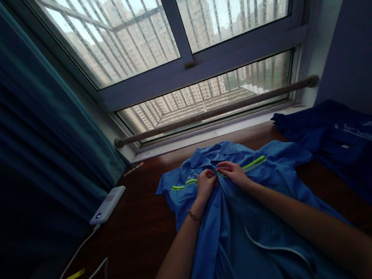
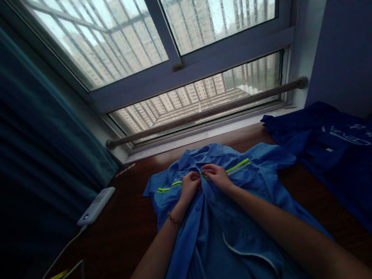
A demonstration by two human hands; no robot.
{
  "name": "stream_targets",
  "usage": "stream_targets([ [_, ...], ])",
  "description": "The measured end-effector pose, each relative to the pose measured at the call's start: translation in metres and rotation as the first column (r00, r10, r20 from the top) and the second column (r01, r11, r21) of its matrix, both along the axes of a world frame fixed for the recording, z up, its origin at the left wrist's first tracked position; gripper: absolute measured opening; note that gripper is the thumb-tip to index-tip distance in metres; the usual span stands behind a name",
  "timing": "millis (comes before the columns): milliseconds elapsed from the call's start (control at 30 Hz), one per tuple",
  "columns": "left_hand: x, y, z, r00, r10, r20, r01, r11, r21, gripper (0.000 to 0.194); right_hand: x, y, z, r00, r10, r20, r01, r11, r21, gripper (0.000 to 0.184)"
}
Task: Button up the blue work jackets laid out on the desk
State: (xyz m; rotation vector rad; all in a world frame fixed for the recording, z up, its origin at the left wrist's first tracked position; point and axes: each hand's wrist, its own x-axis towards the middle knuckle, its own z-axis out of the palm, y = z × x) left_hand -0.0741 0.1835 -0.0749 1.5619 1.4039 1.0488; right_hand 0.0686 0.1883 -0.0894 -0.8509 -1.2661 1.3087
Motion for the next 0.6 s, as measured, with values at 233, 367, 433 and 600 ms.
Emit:
stream_targets([
  [233, -0.014, 0.002, -0.005, 0.938, -0.114, 0.328, 0.180, 0.968, -0.177, 0.027, -0.004, -0.007, 0.000, 0.948, -0.180, 0.262, 0.140, 0.977, 0.161, 0.020],
  [367, -0.012, 0.004, -0.008, 0.902, -0.076, 0.424, 0.168, 0.969, -0.182, 0.032, -0.005, -0.012, 0.004, 0.913, -0.254, 0.318, 0.176, 0.951, 0.256, 0.017],
  [433, -0.008, 0.001, -0.008, 0.901, -0.041, 0.431, 0.128, 0.976, -0.174, 0.030, -0.005, -0.013, 0.006, 0.889, -0.301, 0.344, 0.192, 0.929, 0.316, 0.015],
  [600, 0.003, -0.007, -0.002, 0.917, -0.023, 0.398, 0.077, 0.990, -0.120, 0.020, -0.006, -0.014, 0.006, 0.822, -0.405, 0.401, 0.269, 0.896, 0.353, 0.012],
])
